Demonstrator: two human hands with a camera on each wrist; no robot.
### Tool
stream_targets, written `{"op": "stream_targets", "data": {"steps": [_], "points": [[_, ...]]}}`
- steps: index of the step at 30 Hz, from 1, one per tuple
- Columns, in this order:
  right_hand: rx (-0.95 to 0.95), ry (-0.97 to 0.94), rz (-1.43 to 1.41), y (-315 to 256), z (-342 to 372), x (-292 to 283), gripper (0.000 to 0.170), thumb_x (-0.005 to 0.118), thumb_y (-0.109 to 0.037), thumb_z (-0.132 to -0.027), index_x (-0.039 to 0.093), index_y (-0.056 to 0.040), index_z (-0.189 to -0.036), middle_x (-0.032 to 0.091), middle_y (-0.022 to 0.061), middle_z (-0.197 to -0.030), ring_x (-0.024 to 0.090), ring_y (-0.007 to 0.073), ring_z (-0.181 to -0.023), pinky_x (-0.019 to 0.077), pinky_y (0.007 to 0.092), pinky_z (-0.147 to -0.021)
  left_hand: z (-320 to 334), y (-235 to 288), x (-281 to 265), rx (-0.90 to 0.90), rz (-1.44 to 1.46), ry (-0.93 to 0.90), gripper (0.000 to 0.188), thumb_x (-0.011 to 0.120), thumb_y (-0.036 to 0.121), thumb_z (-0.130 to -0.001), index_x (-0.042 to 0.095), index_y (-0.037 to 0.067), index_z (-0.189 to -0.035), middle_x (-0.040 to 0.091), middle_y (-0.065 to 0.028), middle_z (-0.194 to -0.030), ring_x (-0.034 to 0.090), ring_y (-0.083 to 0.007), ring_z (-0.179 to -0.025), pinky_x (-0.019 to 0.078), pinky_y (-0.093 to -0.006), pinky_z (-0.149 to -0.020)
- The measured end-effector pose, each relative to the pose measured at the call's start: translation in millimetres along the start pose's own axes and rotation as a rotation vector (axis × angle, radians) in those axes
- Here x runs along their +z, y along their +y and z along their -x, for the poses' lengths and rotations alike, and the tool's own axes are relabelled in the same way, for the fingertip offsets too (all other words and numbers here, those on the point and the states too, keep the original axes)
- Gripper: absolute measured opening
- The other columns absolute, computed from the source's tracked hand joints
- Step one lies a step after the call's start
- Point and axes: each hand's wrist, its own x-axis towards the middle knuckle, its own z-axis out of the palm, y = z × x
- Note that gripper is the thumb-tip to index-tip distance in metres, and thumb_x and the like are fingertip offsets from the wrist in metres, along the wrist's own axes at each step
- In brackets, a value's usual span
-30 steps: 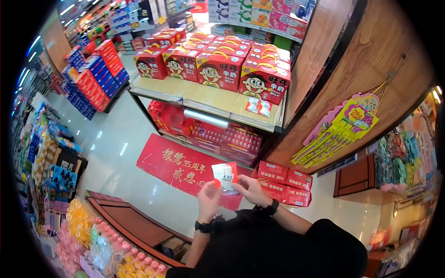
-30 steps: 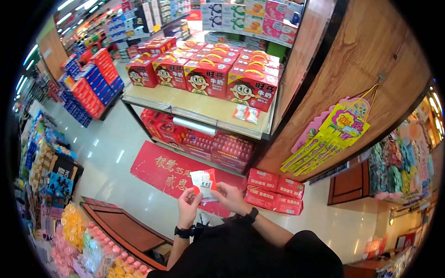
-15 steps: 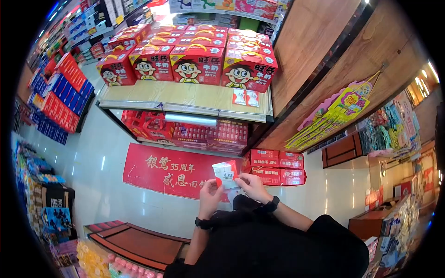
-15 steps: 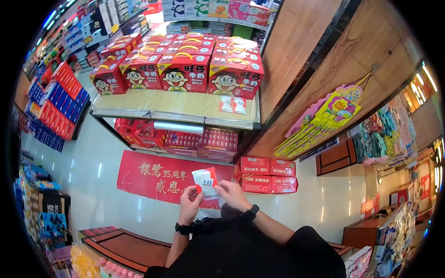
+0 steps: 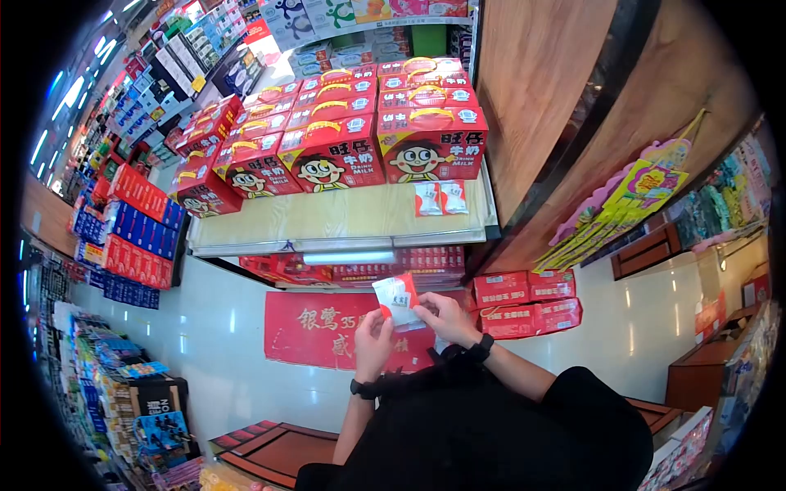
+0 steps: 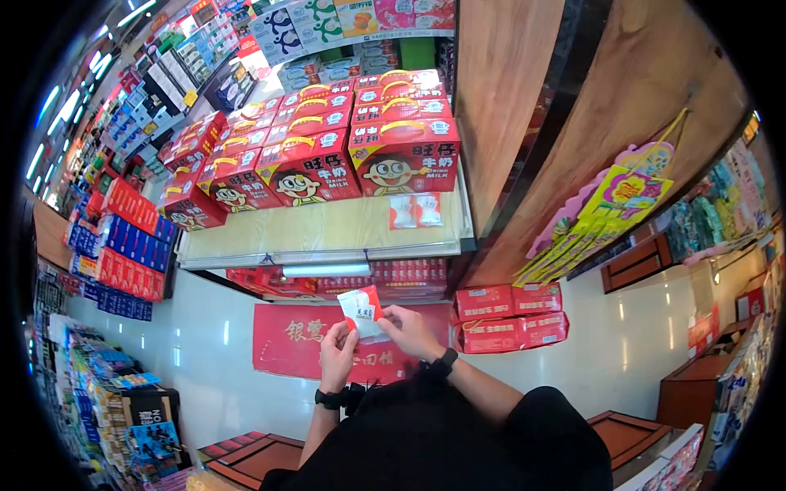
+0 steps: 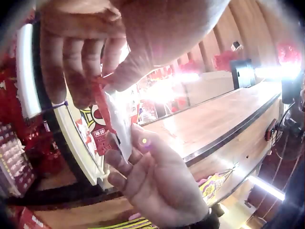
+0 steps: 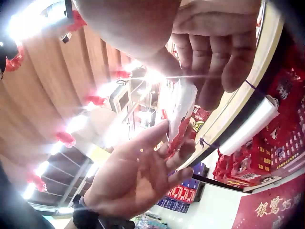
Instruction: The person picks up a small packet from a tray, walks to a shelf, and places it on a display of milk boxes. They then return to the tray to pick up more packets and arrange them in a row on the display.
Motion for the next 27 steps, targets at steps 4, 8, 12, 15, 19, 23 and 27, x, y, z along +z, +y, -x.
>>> {"op": "stream_targets", "data": {"steps": [4,8,12,15,19,23,27], "points": [[-0.035,-0.023,-0.043,8,-42,-16,0.024,0.060,-0.011,-0.094,0.065,0.0033,-0.112,0.071,0.0091,-0.089,0.065,0.0117,-0.080,0.0522,0.0288,-0.072,-35,10,4,0.039,-0.148,0.047,0.023,0.061,0.008,-0.098,0.062,-0.003,-0.118,0.070,-0.0052,-0.101,0.063,-0.0083,-0.089,0.0514,-0.0238,-0.075],[-0.113,0.087,0.099,20,-71,-31,0.024,0.060,-0.012,-0.093,0.066,0.0037,-0.110,0.073,0.0121,-0.093,0.068,0.0161,-0.080,0.0537,0.0308,-0.075,-57,32,21,-0.075,-0.095,0.058,0.023,0.061,0.010,-0.099,0.064,-0.002,-0.118,0.069,-0.0036,-0.098,0.062,-0.0070,-0.086,0.0508,-0.0236,-0.073],[-0.025,0.037,-0.086,23,-91,-43,0.023,0.061,-0.009,-0.092,0.065,0.0035,-0.110,0.073,0.0109,-0.092,0.068,0.0143,-0.081,0.0538,0.0296,-0.075,-80,21,24,-0.056,-0.073,0.031,0.023,0.061,0.010,-0.099,0.064,-0.002,-0.118,0.070,-0.0030,-0.099,0.062,-0.0065,-0.085,0.0503,-0.0222,-0.072],[-0.011,0.037,-0.117,28,-103,-48,0.023,0.060,-0.009,-0.092,0.065,0.0034,-0.110,0.073,0.0110,-0.092,0.068,0.0140,-0.081,0.0541,0.0297,-0.076,-96,26,27,-0.095,-0.091,0.035,0.023,0.061,0.009,-0.099,0.064,-0.003,-0.118,0.070,-0.0031,-0.099,0.062,-0.0066,-0.085,0.0507,-0.0221,-0.072],[-0.002,0.112,-0.092,25,-121,-53,0.024,0.060,-0.009,-0.092,0.065,0.0037,-0.111,0.072,0.0117,-0.092,0.068,0.0151,-0.081,0.0546,0.0303,-0.076,-123,27,33,-0.068,-0.030,0.048,0.025,0.064,0.007,-0.097,0.064,-0.005,-0.119,0.072,-0.0061,-0.103,0.065,-0.0084,-0.088,0.0520,-0.0224,-0.074],[0.038,0.149,-0.030,27,-143,-59,0.026,0.060,-0.012,-0.093,0.065,0.0043,-0.113,0.072,0.0128,-0.093,0.069,0.0171,-0.083,0.0550,0.0312,-0.076,-159,17,30,-0.036,0.010,0.004,0.024,0.066,0.006,-0.095,0.065,-0.008,-0.116,0.072,-0.0070,-0.103,0.066,-0.0087,-0.087,0.0522,-0.0224,-0.074],[0.077,0.229,0.008,22,-165,-58,0.028,0.060,-0.015,-0.095,0.064,0.0045,-0.114,0.073,0.0134,-0.094,0.070,0.0185,-0.084,0.0553,0.0323,-0.076,-198,21,25,-0.050,-0.019,-0.049,0.024,0.066,0.006,-0.095,0.066,-0.008,-0.114,0.072,-0.0059,-0.097,0.064,-0.0074,-0.083,0.0509,-0.0221,-0.071]]}}
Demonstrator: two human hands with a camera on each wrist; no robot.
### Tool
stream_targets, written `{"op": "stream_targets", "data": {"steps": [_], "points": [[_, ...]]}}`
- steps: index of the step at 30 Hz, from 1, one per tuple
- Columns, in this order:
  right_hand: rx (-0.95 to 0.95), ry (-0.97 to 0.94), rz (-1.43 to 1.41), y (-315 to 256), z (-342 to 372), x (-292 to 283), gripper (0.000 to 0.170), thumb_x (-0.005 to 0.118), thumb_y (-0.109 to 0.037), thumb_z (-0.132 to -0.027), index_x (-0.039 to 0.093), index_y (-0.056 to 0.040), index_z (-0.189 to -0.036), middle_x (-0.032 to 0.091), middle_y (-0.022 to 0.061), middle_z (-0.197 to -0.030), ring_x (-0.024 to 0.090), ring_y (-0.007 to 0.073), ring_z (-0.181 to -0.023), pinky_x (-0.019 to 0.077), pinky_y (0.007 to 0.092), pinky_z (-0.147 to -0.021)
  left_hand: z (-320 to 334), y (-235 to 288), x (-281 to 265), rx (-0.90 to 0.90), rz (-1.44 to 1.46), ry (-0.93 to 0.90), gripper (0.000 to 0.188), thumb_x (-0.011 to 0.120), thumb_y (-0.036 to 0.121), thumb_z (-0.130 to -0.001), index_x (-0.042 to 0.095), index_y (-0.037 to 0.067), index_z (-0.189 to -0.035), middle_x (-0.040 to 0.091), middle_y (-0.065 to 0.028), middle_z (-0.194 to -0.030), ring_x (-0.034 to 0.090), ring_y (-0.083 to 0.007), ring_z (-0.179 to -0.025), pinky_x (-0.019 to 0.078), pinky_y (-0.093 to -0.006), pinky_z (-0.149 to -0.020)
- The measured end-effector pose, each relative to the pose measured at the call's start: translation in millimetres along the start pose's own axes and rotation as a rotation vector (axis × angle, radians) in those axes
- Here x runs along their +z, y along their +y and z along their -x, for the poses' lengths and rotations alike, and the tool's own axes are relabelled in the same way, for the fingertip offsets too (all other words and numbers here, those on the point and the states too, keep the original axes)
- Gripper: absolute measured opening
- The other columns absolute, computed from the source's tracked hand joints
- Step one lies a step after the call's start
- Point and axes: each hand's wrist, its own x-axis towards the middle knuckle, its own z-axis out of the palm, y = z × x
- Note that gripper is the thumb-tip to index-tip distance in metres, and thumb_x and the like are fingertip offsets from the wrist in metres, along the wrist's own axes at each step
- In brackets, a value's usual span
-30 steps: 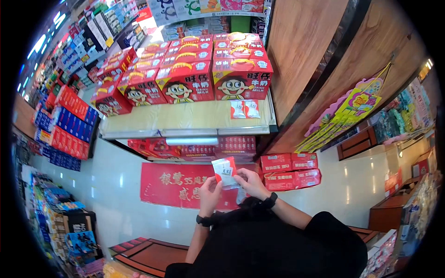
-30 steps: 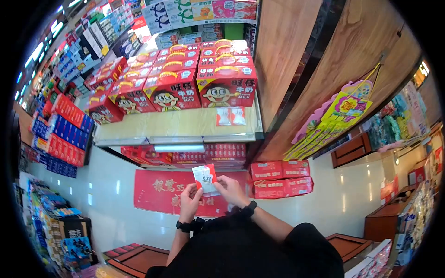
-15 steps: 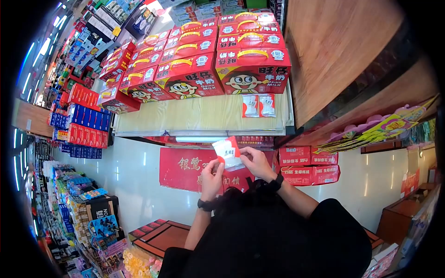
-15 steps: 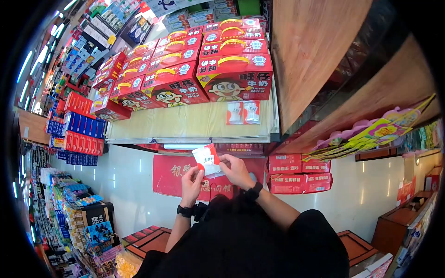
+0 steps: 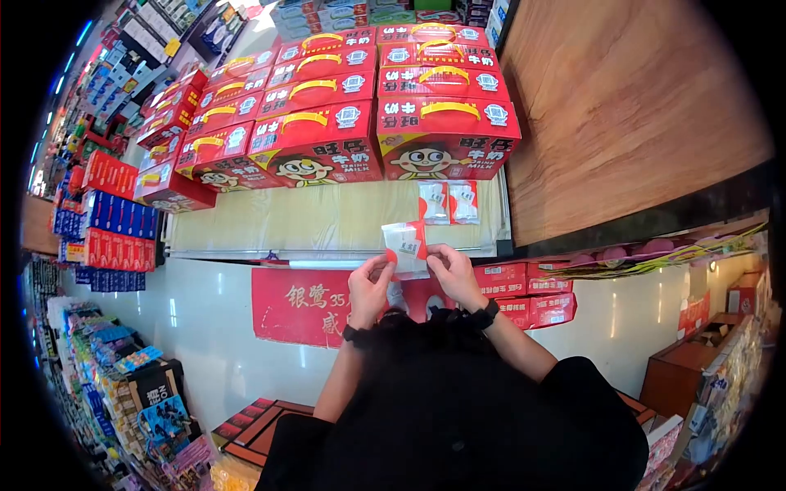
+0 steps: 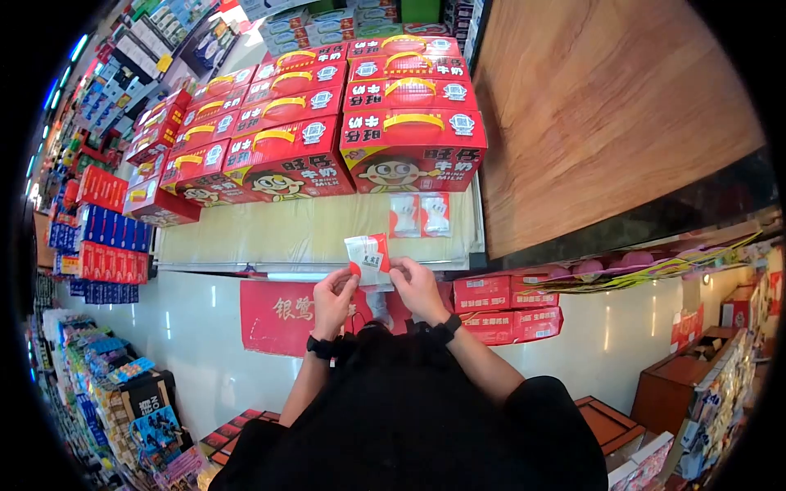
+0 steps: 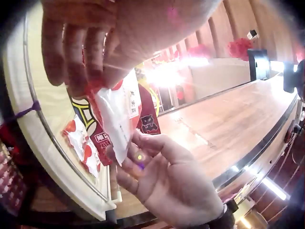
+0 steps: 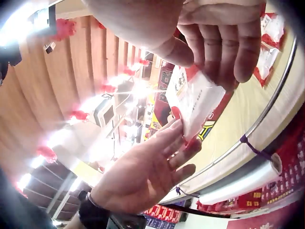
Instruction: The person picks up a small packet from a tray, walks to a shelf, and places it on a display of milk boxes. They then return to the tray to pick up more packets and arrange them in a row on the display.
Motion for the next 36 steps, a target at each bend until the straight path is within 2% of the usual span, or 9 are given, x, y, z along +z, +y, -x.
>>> {"op": "stream_targets", "data": {"steps": [7,16,17,24,26,27,29,33,36], "points": [[0.058,0.065,0.056,-3,-44,22,0.033,0.061,-0.019,-0.096,0.064,0.0062,-0.116,0.072,0.0159,-0.092,0.070,0.0190,-0.082,0.0546,0.0312,-0.075,-60,11,-21,-0.036,-0.074,-0.079,0.026,0.068,0.009,-0.092,0.067,-0.006,-0.113,0.071,-0.0069,-0.090,0.064,-0.0096,-0.077,0.0510,-0.0254,-0.067],[0.082,0.181,0.348,49,-112,39,0.031,0.061,-0.022,-0.097,0.065,0.0030,-0.115,0.070,0.0108,-0.093,0.067,0.0171,-0.080,0.0524,0.0303,-0.072,-147,-75,-19,0.125,-0.194,-0.096,0.022,0.071,0.017,-0.086,0.072,0.003,-0.104,0.074,-0.0134,-0.087,0.074,-0.0250,-0.081,0.0562,-0.0349,-0.072],[0.127,0.201,0.367,45,-119,40,0.030,0.061,-0.028,-0.093,0.070,-0.0017,-0.104,0.070,0.0202,-0.099,0.068,0.0328,-0.092,0.0517,0.0397,-0.081,-152,-75,-17,0.123,-0.193,-0.095,0.022,0.070,0.017,-0.086,0.072,0.004,-0.104,0.074,-0.0135,-0.088,0.074,-0.0253,-0.081,0.0562,-0.0351,-0.072],[0.043,0.212,0.336,56,-142,42,0.030,0.058,-0.025,-0.092,0.066,0.0033,-0.099,0.067,0.0240,-0.091,0.067,0.0340,-0.085,0.0491,0.0421,-0.075,-182,-101,6,0.178,-0.280,-0.069,0.026,0.065,0.016,-0.084,0.073,0.008,-0.107,0.073,-0.0168,-0.091,0.071,-0.0326,-0.085,0.0556,-0.0406,-0.075],[0.065,0.117,0.423,88,-154,33,0.036,0.059,-0.024,-0.095,0.067,0.0035,-0.116,0.072,0.0142,-0.100,0.067,0.0197,-0.089,0.0522,0.0341,-0.079,-187,-108,11,0.200,-0.279,-0.071,0.028,0.063,0.012,-0.082,0.073,0.007,-0.108,0.072,-0.0199,-0.098,0.069,-0.0377,-0.090,0.0549,-0.0440,-0.078],[-0.044,0.116,0.453,105,-161,30,0.032,0.057,-0.024,-0.096,0.068,0.0032,-0.108,0.070,0.0088,-0.086,0.063,0.0164,-0.076,0.0501,0.0337,-0.069,-186,-106,11,0.087,-0.228,-0.130,0.028,0.062,0.011,-0.081,0.073,0.007,-0.106,0.071,-0.0208,-0.099,0.068,-0.0393,-0.092,0.0538,-0.0460,-0.080],[0.007,0.014,0.329,83,-156,24,0.031,0.054,-0.026,-0.099,0.067,0.0007,-0.089,0.061,0.0026,-0.070,0.055,0.0125,-0.062,0.0434,0.0327,-0.057,-177,-99,10,0.246,-0.357,-0.074,0.030,0.063,0.021,-0.082,0.071,0.007,-0.107,0.069,-0.0203,-0.101,0.065,-0.0410,-0.093,0.0517,-0.0507,-0.082],[-0.010,0.055,0.330,42,-142,22,0.031,0.058,-0.026,-0.099,0.070,0.0028,-0.103,0.069,0.0056,-0.084,0.063,0.0133,-0.076,0.0497,0.0292,-0.068,-153,-57,3,0.093,-0.474,0.044,0.035,0.064,0.036,-0.087,0.071,0.010,-0.110,0.070,-0.0172,-0.105,0.066,-0.0366,-0.094,0.0522,-0.0461,-0.083],[-0.125,-0.049,0.294,58,-145,20,0.033,0.058,-0.028,-0.101,0.068,0.0028,-0.108,0.070,0.0060,-0.089,0.065,0.0130,-0.079,0.0497,0.0269,-0.067,-125,-23,-12,0.067,-0.246,0.101,0.038,0.063,0.035,-0.092,0.069,0.004,-0.113,0.072,-0.0165,-0.102,0.070,-0.0280,-0.084,0.0539,-0.0393,-0.078]]}}
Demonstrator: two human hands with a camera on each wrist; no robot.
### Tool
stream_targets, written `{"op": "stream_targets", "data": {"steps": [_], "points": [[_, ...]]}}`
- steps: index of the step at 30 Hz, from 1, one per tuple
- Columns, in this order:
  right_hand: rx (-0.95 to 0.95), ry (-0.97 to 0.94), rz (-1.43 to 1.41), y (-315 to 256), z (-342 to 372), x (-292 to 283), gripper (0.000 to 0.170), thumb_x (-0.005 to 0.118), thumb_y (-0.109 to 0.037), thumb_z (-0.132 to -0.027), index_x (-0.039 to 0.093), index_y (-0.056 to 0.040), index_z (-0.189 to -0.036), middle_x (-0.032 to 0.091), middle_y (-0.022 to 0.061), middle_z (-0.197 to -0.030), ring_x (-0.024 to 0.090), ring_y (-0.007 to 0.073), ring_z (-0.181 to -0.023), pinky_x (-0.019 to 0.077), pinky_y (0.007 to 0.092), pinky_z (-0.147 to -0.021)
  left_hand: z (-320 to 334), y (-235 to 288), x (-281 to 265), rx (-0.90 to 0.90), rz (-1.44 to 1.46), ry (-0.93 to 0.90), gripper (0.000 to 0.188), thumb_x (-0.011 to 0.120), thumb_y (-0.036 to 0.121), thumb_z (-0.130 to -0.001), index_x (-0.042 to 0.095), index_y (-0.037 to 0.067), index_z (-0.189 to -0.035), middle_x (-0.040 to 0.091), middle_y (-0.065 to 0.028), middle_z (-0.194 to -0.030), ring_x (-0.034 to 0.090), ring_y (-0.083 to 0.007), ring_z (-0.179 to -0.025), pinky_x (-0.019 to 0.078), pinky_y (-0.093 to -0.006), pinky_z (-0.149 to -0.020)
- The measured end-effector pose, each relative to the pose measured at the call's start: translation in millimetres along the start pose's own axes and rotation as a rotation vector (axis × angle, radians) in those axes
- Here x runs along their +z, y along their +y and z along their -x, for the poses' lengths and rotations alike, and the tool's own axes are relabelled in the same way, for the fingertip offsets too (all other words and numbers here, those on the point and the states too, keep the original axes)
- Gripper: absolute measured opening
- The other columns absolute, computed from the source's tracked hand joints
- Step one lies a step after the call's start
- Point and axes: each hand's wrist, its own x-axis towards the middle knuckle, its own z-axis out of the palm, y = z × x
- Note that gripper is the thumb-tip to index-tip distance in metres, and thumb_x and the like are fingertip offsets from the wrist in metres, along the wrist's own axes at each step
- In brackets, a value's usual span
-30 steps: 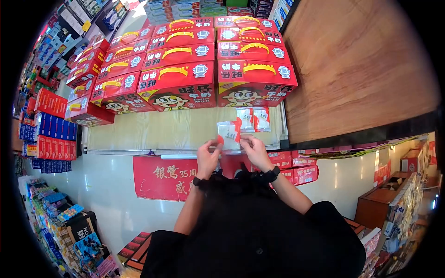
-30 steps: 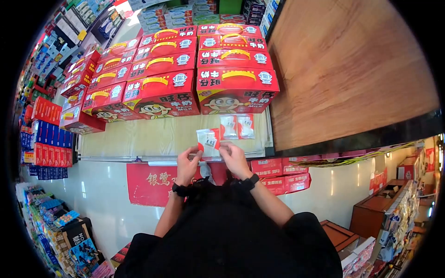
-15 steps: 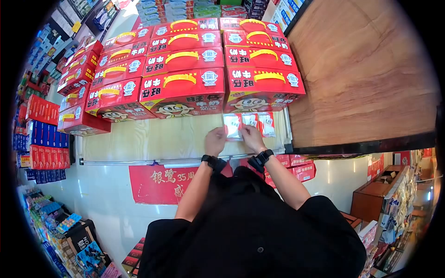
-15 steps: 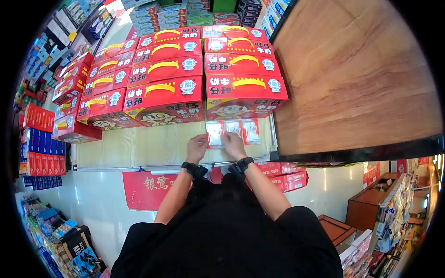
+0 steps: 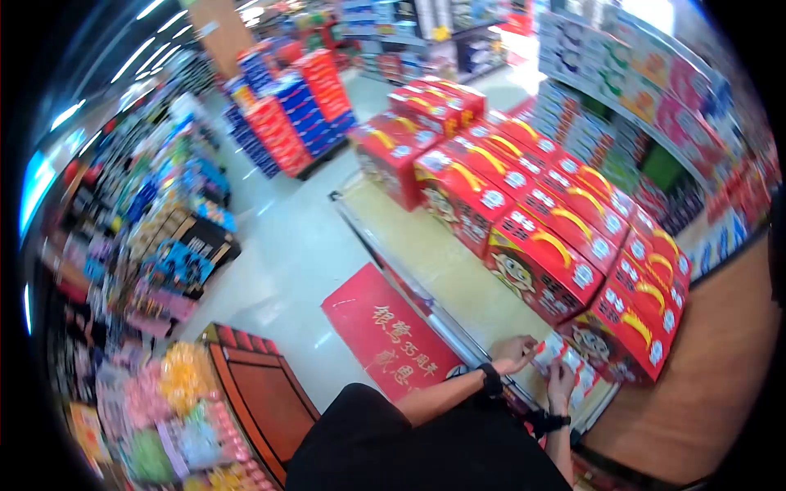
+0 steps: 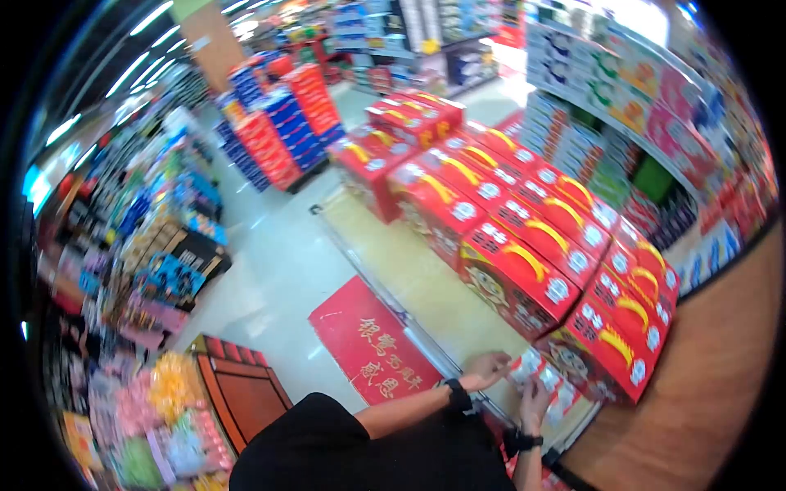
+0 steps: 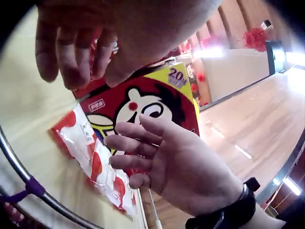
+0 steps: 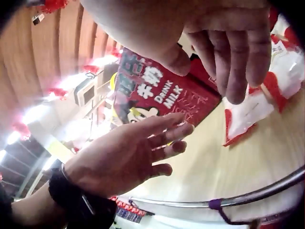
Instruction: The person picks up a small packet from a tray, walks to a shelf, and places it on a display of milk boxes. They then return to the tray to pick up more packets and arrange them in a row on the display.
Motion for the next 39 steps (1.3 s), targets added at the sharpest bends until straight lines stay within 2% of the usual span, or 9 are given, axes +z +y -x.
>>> {"op": "stream_targets", "data": {"steps": [4,10,15,26,28,31,34,35,39], "points": [[0.107,-0.249,-0.174,-59,13,12,0.032,0.057,-0.027,-0.101,0.065,0.0010,-0.115,0.071,0.0067,-0.090,0.065,0.0104,-0.075,0.0475,0.0234,-0.059,35,6,-21,0.026,0.114,0.183,0.035,0.064,0.029,-0.093,0.067,0.002,-0.115,0.072,-0.0146,-0.099,0.069,-0.0242,-0.079,0.0541,-0.0369,-0.074],[-0.130,-0.572,-0.195,-113,20,47,0.027,0.057,-0.019,-0.101,0.064,0.0048,-0.112,0.068,0.0093,-0.088,0.064,0.0145,-0.070,0.0515,0.0270,-0.063,131,41,-55,-0.104,0.173,0.466,0.028,0.063,0.023,-0.093,0.067,0.002,-0.111,0.073,-0.0145,-0.096,0.070,-0.0276,-0.088,0.0534,-0.0364,-0.077],[-0.182,-0.760,-0.267,-145,37,81,0.026,0.055,-0.017,-0.102,0.064,0.0051,-0.111,0.068,0.0092,-0.087,0.064,0.0135,-0.071,0.0514,0.0270,-0.065,206,20,-51,-0.169,0.213,0.743,0.022,0.062,0.018,-0.098,0.066,0.001,-0.110,0.072,-0.0110,-0.091,0.070,-0.0162,-0.086,0.0540,-0.0303,-0.076],[-0.374,-0.938,-0.084,-195,115,110,0.024,0.057,-0.016,-0.100,0.066,0.0054,-0.107,0.069,0.0081,-0.084,0.064,0.0126,-0.074,0.0502,0.0274,-0.067,301,11,-101,-0.052,0.337,0.843,0.026,0.063,0.023,-0.099,0.066,0.001,-0.113,0.072,-0.0076,-0.097,0.067,-0.0129,-0.086,0.0535,-0.0283,-0.079],[-0.360,-0.946,-0.065,-191,135,119,0.024,0.057,-0.016,-0.100,0.066,0.0053,-0.107,0.068,0.0081,-0.083,0.063,0.0127,-0.073,0.0503,0.0279,-0.068,332,29,-121,-0.107,0.190,0.813,0.027,0.064,0.025,-0.099,0.066,0.001,-0.113,0.072,-0.0074,-0.096,0.067,-0.0124,-0.084,0.0536,-0.0285,-0.078],[-0.468,-1.024,-0.042,-178,167,142,0.022,0.058,-0.015,-0.100,0.066,0.0052,-0.107,0.068,0.0064,-0.083,0.063,0.0108,-0.070,0.0515,0.0258,-0.064,368,0,-132,-0.063,0.325,0.871,0.028,0.063,0.026,-0.099,0.066,0.002,-0.113,0.072,-0.0073,-0.095,0.067,-0.0129,-0.083,0.0539,-0.0292,-0.078],[-0.389,-1.165,0.040,-205,222,159,0.022,0.056,-0.014,-0.102,0.066,0.0050,-0.107,0.070,0.0079,-0.084,0.066,0.0119,-0.074,0.0535,0.0265,-0.067,416,-23,-140,-0.108,0.325,0.997,0.027,0.063,0.026,-0.099,0.066,0.003,-0.114,0.072,-0.0073,-0.094,0.067,-0.0129,-0.083,0.0544,-0.0289,-0.076],[-0.402,-1.201,0.025,-204,235,170,0.023,0.056,-0.014,-0.101,0.065,0.0061,-0.109,0.071,0.0097,-0.085,0.067,0.0133,-0.073,0.0540,0.0275,-0.067,433,-29,-142,-0.136,0.530,1.012,0.026,0.063,0.026,-0.099,0.067,0.003,-0.113,0.072,-0.0068,-0.092,0.067,-0.0128,-0.081,0.0547,-0.0289,-0.074],[-0.410,-1.371,0.051,-213,294,213,0.023,0.056,-0.014,-0.101,0.065,0.0063,-0.109,0.071,0.0107,-0.085,0.068,0.0147,-0.074,0.0541,0.0277,-0.069,514,-46,-145,-0.108,0.414,1.277,0.027,0.063,0.027,-0.099,0.068,0.003,-0.111,0.072,-0.0060,-0.092,0.065,-0.0116,-0.078,0.0541,-0.0281,-0.072]]}}
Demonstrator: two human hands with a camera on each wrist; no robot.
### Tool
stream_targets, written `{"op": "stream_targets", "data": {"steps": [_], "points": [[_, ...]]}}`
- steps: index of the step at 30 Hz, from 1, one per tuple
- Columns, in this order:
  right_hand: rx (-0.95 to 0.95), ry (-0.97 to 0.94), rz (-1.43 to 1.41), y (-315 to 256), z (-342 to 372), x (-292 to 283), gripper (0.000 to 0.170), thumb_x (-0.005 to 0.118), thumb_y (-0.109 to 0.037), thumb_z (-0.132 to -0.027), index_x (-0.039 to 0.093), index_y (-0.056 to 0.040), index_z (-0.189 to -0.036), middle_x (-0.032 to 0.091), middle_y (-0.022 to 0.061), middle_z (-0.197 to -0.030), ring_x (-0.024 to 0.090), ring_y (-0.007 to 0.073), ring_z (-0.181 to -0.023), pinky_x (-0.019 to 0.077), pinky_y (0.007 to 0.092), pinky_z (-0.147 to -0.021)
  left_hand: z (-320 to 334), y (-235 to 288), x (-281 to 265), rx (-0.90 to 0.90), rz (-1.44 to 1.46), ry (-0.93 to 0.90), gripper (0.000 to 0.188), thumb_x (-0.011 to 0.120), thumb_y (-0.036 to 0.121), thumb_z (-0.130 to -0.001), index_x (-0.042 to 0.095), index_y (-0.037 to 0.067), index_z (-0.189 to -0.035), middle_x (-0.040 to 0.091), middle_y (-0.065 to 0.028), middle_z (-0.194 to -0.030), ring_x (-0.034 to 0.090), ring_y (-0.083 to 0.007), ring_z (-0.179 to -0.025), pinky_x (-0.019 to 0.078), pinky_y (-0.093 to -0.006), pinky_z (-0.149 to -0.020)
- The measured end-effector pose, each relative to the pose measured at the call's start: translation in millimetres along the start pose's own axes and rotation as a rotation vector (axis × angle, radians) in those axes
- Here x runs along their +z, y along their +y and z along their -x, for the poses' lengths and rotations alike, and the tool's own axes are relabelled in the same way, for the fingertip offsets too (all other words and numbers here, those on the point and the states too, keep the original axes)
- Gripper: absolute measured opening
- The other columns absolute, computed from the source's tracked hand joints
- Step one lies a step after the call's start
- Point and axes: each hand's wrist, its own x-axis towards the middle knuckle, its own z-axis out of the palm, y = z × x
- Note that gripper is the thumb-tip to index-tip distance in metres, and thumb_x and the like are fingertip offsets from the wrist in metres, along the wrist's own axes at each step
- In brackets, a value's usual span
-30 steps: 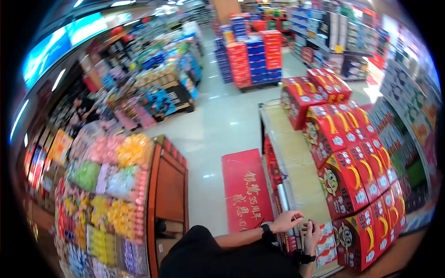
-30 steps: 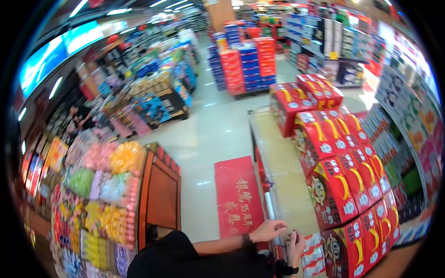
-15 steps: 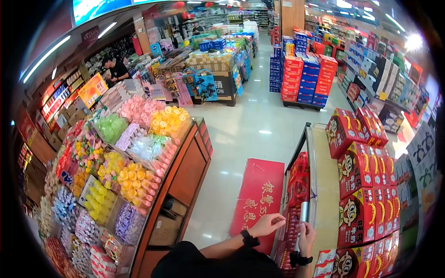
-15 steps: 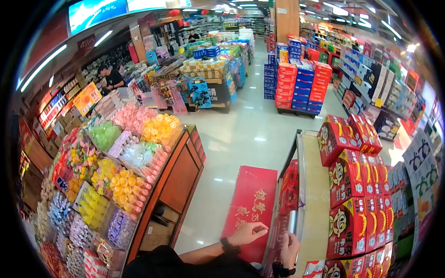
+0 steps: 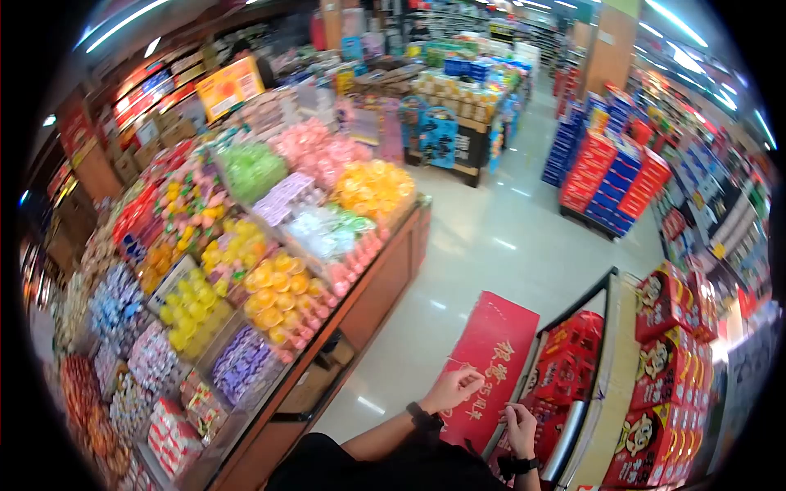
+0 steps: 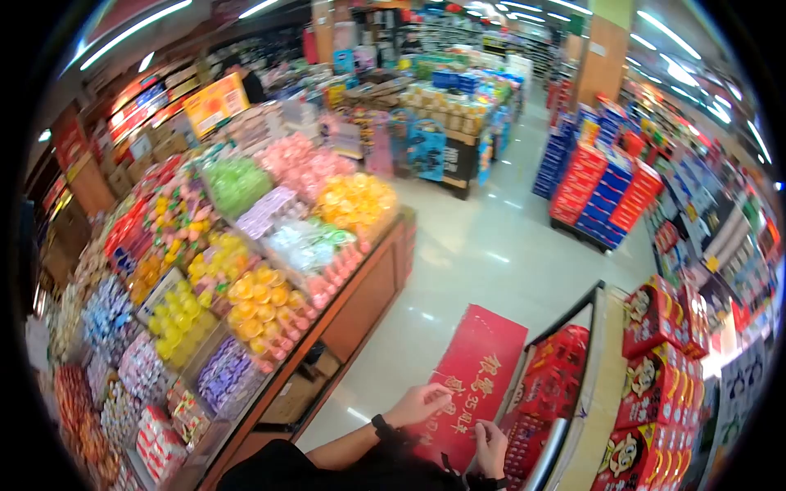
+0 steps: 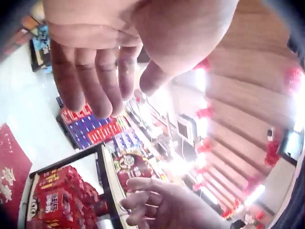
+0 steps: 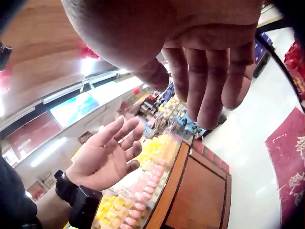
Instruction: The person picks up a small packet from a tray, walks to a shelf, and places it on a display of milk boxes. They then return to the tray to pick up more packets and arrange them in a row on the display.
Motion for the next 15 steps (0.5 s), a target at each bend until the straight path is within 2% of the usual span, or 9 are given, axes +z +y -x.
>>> {"op": "stream_targets", "data": {"steps": [3,4,7,10,13,15], "points": [[-0.082,-0.168,0.108,-18,-24,40,0.024,0.057,-0.014,-0.101,0.064,0.0073,-0.109,0.071,0.0121,-0.086,0.069,0.0160,-0.075,0.0544,0.0283,-0.069,22,3,-57,-0.013,-0.105,0.245,0.027,0.064,0.026,-0.098,0.068,0.001,-0.109,0.072,-0.0058,-0.091,0.064,-0.0106,-0.076,0.0530,-0.0268,-0.073],[-0.124,-0.219,0.168,-32,-28,51,0.024,0.057,-0.014,-0.101,0.064,0.0072,-0.109,0.071,0.0125,-0.086,0.069,0.0161,-0.076,0.0545,0.0287,-0.069,32,-4,-72,-0.021,-0.081,0.322,0.028,0.064,0.025,-0.097,0.069,0.000,-0.109,0.072,-0.0057,-0.091,0.064,-0.0104,-0.076,0.0527,-0.0264,-0.073],[-0.155,-0.402,0.122,-34,-54,85,0.024,0.057,-0.014,-0.101,0.064,0.0065,-0.110,0.071,0.0122,-0.086,0.069,0.0156,-0.075,0.0542,0.0281,-0.068,61,-23,-109,-0.027,-0.006,0.501,0.028,0.064,0.025,-0.098,0.069,0.000,-0.110,0.072,-0.0055,-0.091,0.064,-0.0101,-0.077,0.0525,-0.0259,-0.073],[-0.224,-0.493,0.139,-41,-73,121,0.024,0.057,-0.014,-0.101,0.064,0.0066,-0.110,0.071,0.0117,-0.086,0.069,0.0147,-0.075,0.0539,0.0271,-0.067,92,-8,-129,-0.157,-0.008,0.573,0.029,0.062,0.024,-0.099,0.067,-0.001,-0.114,0.071,-0.0065,-0.099,0.065,-0.0128,-0.088,0.0526,-0.0273,-0.079],[-0.259,-0.589,0.118,-59,-85,147,0.023,0.057,-0.013,-0.101,0.064,0.0066,-0.111,0.071,0.0111,-0.087,0.069,0.0142,-0.076,0.0545,0.0266,-0.068,103,-32,-137,-0.131,0.077,0.632,0.031,0.061,0.027,-0.100,0.066,0.001,-0.116,0.071,-0.0057,-0.100,0.065,-0.0123,-0.088,0.0524,-0.0271,-0.076],[-0.262,-0.624,0.137,-62,-94,162,0.024,0.059,-0.015,-0.100,0.065,0.0061,-0.111,0.072,0.0122,-0.087,0.070,0.0148,-0.077,0.0555,0.0275,-0.070,105,-16,-139,-0.191,0.148,0.643,0.032,0.060,0.030,-0.101,0.065,0.002,-0.117,0.070,-0.0054,-0.101,0.064,-0.0121,-0.088,0.0519,-0.0266,-0.075]]}}
